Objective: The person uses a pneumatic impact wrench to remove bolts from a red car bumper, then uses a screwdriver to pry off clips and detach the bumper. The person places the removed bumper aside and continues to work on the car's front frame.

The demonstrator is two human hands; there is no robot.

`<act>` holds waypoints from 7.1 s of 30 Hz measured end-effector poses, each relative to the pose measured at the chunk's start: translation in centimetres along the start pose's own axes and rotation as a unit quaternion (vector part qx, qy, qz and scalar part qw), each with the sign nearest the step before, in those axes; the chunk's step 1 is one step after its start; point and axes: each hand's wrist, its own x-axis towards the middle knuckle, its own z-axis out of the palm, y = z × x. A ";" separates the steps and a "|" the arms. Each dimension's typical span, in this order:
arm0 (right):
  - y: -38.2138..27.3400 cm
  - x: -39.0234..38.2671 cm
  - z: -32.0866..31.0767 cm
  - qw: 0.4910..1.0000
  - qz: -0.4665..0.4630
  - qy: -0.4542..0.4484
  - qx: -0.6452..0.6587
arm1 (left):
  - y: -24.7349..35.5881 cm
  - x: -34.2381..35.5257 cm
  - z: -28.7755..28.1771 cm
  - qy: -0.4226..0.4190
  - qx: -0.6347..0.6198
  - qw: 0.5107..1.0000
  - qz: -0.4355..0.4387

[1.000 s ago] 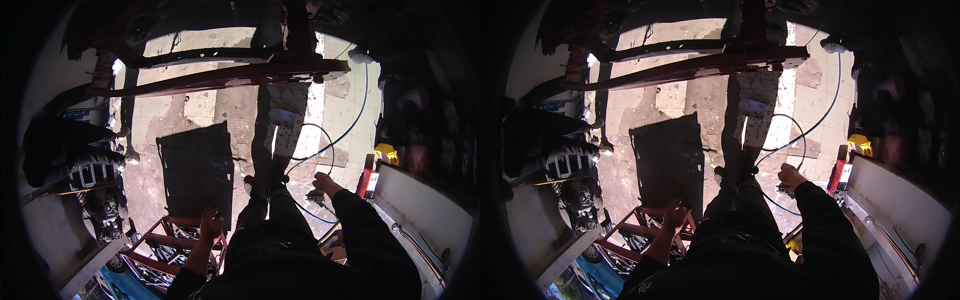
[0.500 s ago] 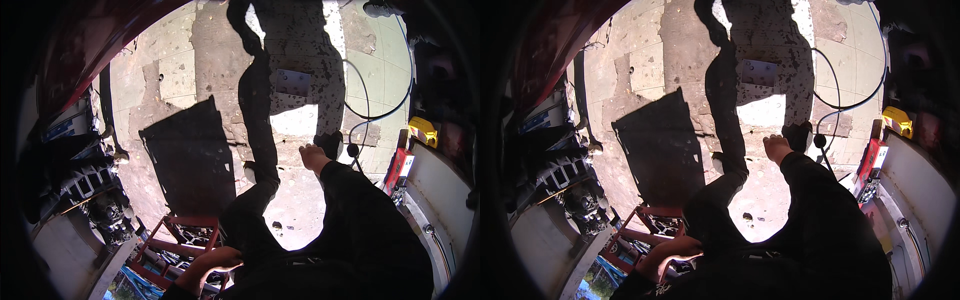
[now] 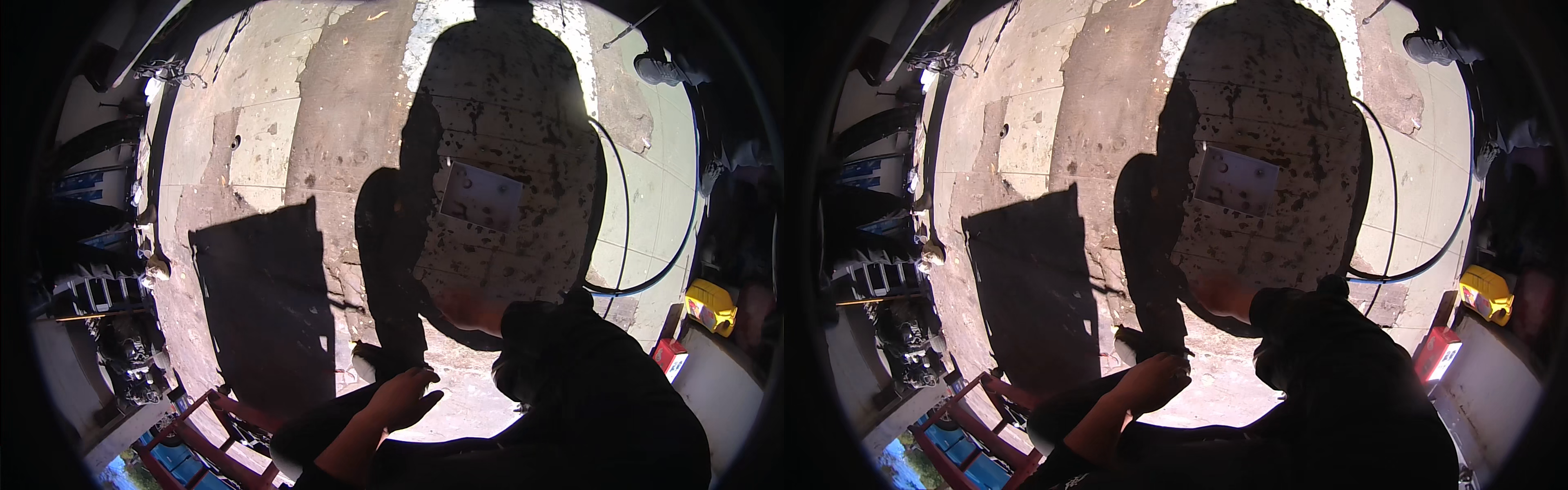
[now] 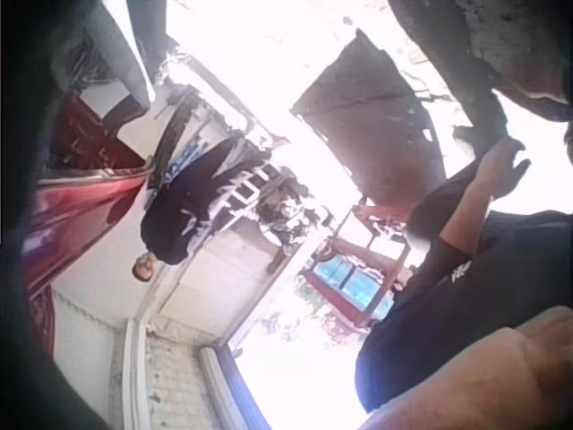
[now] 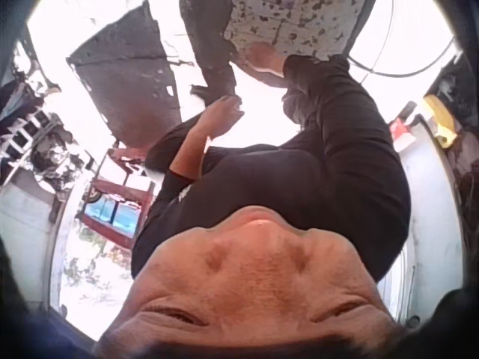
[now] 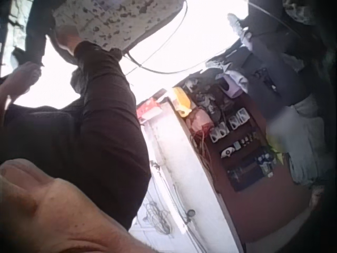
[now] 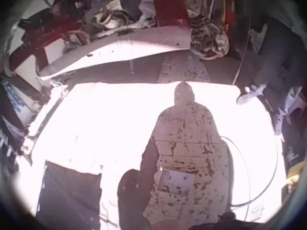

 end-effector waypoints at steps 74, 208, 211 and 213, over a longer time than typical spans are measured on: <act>-88.0 -58.3 -35.4 0.918 0.338 -0.170 0.115 | -2.7 -111.7 13.8 0.318 -0.210 0.854 -0.353; -97.9 -54.1 -81.6 0.951 0.135 0.252 0.114 | 37.3 -86.2 -35.1 0.413 -0.113 0.876 0.221; -91.8 -54.1 -90.3 0.907 0.172 0.384 0.027 | 36.0 -77.4 -44.5 0.242 -0.574 0.779 0.068; -87.8 -52.4 -95.7 0.886 0.177 0.427 -0.032 | 35.4 -71.5 -52.2 0.254 -0.648 0.718 0.012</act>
